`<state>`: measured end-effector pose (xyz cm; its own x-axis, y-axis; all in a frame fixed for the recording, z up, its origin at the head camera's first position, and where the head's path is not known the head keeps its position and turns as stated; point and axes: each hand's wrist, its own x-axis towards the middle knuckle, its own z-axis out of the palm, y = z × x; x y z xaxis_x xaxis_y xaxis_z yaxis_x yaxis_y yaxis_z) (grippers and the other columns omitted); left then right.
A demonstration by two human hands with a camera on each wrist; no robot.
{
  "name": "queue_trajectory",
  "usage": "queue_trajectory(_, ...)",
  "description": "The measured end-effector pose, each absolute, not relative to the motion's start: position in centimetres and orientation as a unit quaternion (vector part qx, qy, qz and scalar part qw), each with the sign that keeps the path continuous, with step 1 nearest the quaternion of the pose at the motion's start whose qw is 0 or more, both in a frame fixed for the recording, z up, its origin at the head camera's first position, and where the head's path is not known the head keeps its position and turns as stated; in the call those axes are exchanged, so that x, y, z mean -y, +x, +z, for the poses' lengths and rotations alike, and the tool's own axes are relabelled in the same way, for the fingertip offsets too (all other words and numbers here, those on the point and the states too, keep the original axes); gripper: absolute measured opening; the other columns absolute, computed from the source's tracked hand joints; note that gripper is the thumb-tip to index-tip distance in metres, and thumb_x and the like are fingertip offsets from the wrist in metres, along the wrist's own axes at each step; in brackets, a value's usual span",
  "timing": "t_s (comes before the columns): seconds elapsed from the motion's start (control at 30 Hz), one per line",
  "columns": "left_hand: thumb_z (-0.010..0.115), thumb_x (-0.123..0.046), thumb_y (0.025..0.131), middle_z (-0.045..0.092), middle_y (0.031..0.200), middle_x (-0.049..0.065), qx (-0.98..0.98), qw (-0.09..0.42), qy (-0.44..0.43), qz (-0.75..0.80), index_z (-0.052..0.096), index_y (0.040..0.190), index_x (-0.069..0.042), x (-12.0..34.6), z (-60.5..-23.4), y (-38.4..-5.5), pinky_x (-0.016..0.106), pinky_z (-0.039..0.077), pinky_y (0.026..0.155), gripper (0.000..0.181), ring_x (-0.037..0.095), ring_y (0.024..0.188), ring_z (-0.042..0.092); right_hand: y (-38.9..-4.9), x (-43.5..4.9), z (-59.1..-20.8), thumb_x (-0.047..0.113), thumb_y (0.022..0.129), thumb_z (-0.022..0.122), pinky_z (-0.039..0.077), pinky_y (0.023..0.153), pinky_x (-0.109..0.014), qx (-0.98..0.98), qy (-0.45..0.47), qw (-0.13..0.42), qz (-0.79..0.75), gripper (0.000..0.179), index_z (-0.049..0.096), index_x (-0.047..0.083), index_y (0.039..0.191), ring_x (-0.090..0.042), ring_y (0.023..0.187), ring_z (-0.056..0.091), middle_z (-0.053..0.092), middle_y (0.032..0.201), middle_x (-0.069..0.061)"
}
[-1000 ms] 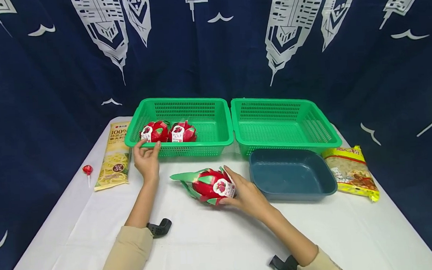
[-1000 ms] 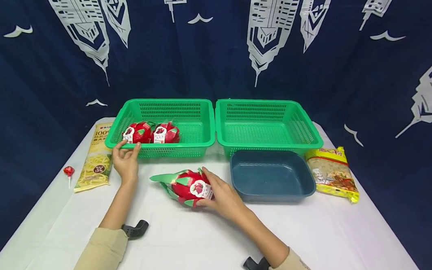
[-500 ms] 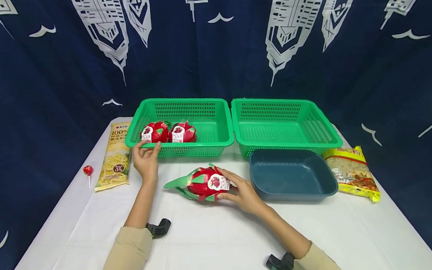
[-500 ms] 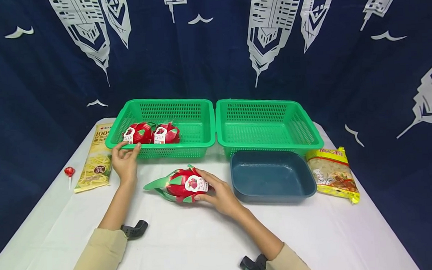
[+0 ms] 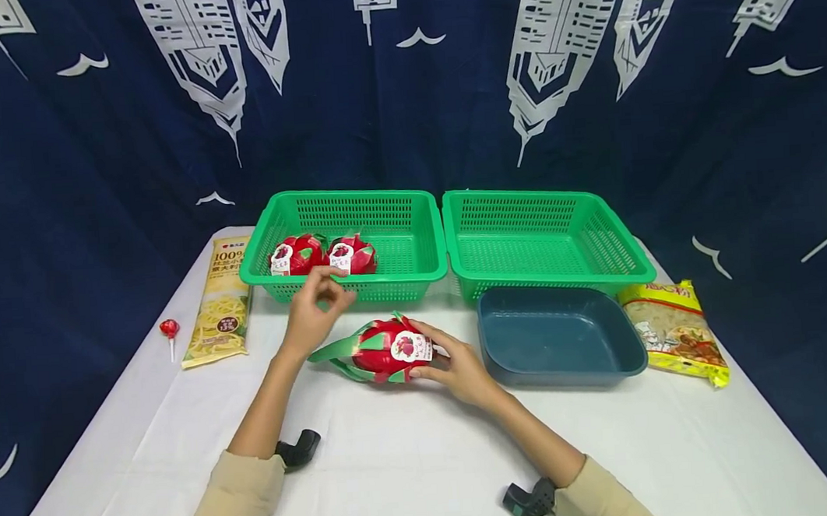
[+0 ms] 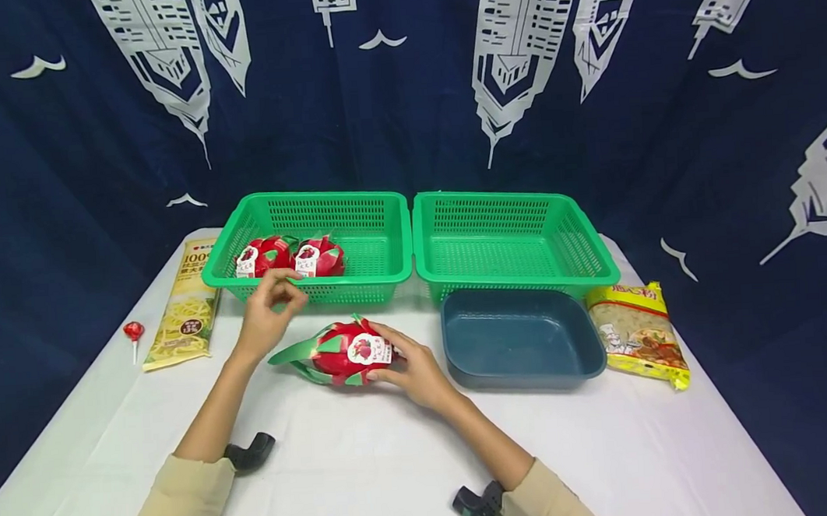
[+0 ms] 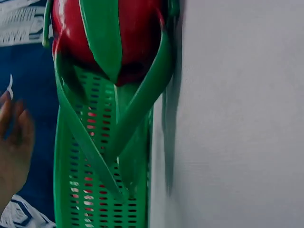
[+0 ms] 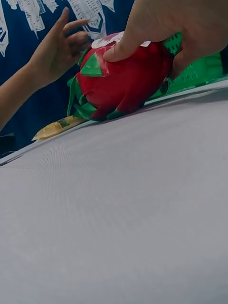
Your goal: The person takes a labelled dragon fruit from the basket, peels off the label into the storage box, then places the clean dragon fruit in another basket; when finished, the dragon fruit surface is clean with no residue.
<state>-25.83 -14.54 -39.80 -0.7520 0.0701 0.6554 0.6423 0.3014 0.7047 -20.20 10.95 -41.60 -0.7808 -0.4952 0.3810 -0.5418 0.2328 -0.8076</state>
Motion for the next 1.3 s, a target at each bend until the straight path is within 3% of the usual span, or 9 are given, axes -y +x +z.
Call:
queue_trajectory(0.13,0.079,-0.038,0.071,0.057,0.117,0.004,0.832,0.076,-0.317,-0.449,0.038,0.138,-0.023,13.6,-40.4,-25.2,0.044,0.043,0.089,0.08,0.023,0.108,0.052,-20.1,-10.9,-41.4,0.003,0.075,0.075,0.044,0.09,-0.043,0.793,0.329,0.029,0.512,0.071,0.04,-0.002,0.137,-0.034,0.12,0.044,0.042,0.136,-0.021)
queue_trajectory(0.2,0.079,-0.048,0.066,0.047,0.132,0.001,0.855,0.022,-0.322,-0.406,0.031,0.143,-0.032,13.2,-41.0,-25.1,0.05,0.04,0.093,0.092,0.024,0.12,0.044,-19.9,-10.9,-41.2,0.003,0.076,0.074,0.042,0.092,-0.047,0.794,0.322,0.044,0.514,0.071,0.039,-0.004,0.136,-0.037,0.121,0.041,0.04,0.136,-0.022)
queue_trajectory(0.3,0.079,-0.056,0.061,0.04,0.139,-0.005,0.872,-0.018,-0.327,-0.363,0.026,0.143,-0.042,12.8,-41.8,-25.0,0.048,0.041,0.092,0.098,0.021,0.123,0.04,-19.4,-10.9,-40.7,0.002,0.077,0.073,0.039,0.093,-0.052,0.792,0.301,0.086,0.524,0.065,0.041,-0.005,0.134,-0.042,0.117,0.042,0.041,0.131,-0.024)
queue_trajectory(0.37,0.078,-0.059,0.059,0.039,0.137,-0.01,0.879,-0.026,-0.328,-0.345,0.024,0.142,-0.046,12.7,-42.0,-25.0,0.043,0.043,0.089,0.099,0.016,0.121,0.041,-19.0,-10.7,-40.4,0.001,0.078,0.072,0.042,0.09,-0.051,0.794,0.277,0.128,0.526,0.058,0.046,-0.005,0.13,-0.041,0.107,0.048,0.048,0.119,-0.023)
queue_trajectory(0.47,0.077,-0.062,0.057,0.041,0.134,-0.015,0.886,-0.02,-0.327,-0.328,0.024,0.14,-0.05,12.5,-42.1,-24.8,0.038,0.044,0.085,0.099,0.009,0.115,0.042,-18.4,-10.4,-40.1,0.003,0.078,0.073,0.046,0.071,-0.037,0.799,0.23,0.174,0.528,0.05,0.052,-0.003,0.123,-0.034,0.078,0.05,0.05,0.089,-0.022)
queue_trajectory(0.57,0.076,-0.065,0.057,0.043,0.131,-0.017,0.891,-0.013,-0.325,-0.318,0.025,0.14,-0.05,12.4,-42.1,-24.7,0.035,0.045,0.082,0.099,0.006,0.11,0.044,-17.9,-10.1,-40.1,0.007,0.076,0.075,0.032,0.052,-0.026,0.794,0.186,0.183,0.548,0.044,0.056,0.001,0.115,-0.021,0.054,0.035,0.037,0.064,-0.018)
queue_trajectory(0.67,0.075,-0.067,0.056,0.044,0.129,-0.018,0.892,-0.008,-0.323,-0.315,0.027,0.14,-0.05,12.4,-42.3,-24.7,0.033,0.045,0.081,0.098,0.005,0.108,0.045,-17.8,-9.9,-40.7,0.01,0.078,0.074,0.023,0.046,-0.021,0.783,0.156,0.148,0.584,0.041,0.055,0.001,0.113,-0.008,0.047,0.024,0.028,0.052,-0.008)
queue_trajectory(1.0,0.074,-0.068,0.056,0.045,0.129,-0.016,0.894,-0.001,-0.319,-0.314,0.027,0.137,-0.052,12.4,-42.5,-24.7,0.035,0.046,0.081,0.095,0.008,0.108,0.046,-18.8,-9.4,-42.7,0.011,0.086,0.066,0.016,0.039,-0.018,0.731,0.071,0.072,0.675,0.034,0.061,-0.005,0.116,-0.002,0.041,0.02,0.024,0.046,0.004)
queue_trajectory(1.3,0.076,-0.065,0.056,0.048,0.122,-0.016,0.89,-0.008,-0.31,-0.335,0.031,0.138,-0.048,12.5,-42.5,-24.8,0.031,0.046,0.077,0.095,0.005,0.104,0.047,-19.7,-8.9,-43.3,0.006,0.084,0.067,0.018,0.04,-0.019,0.69,0.05,0.123,0.712,0.02,0.068,-0.008,0.097,-0.002,0.041,0.024,0.028,0.045,0.003)
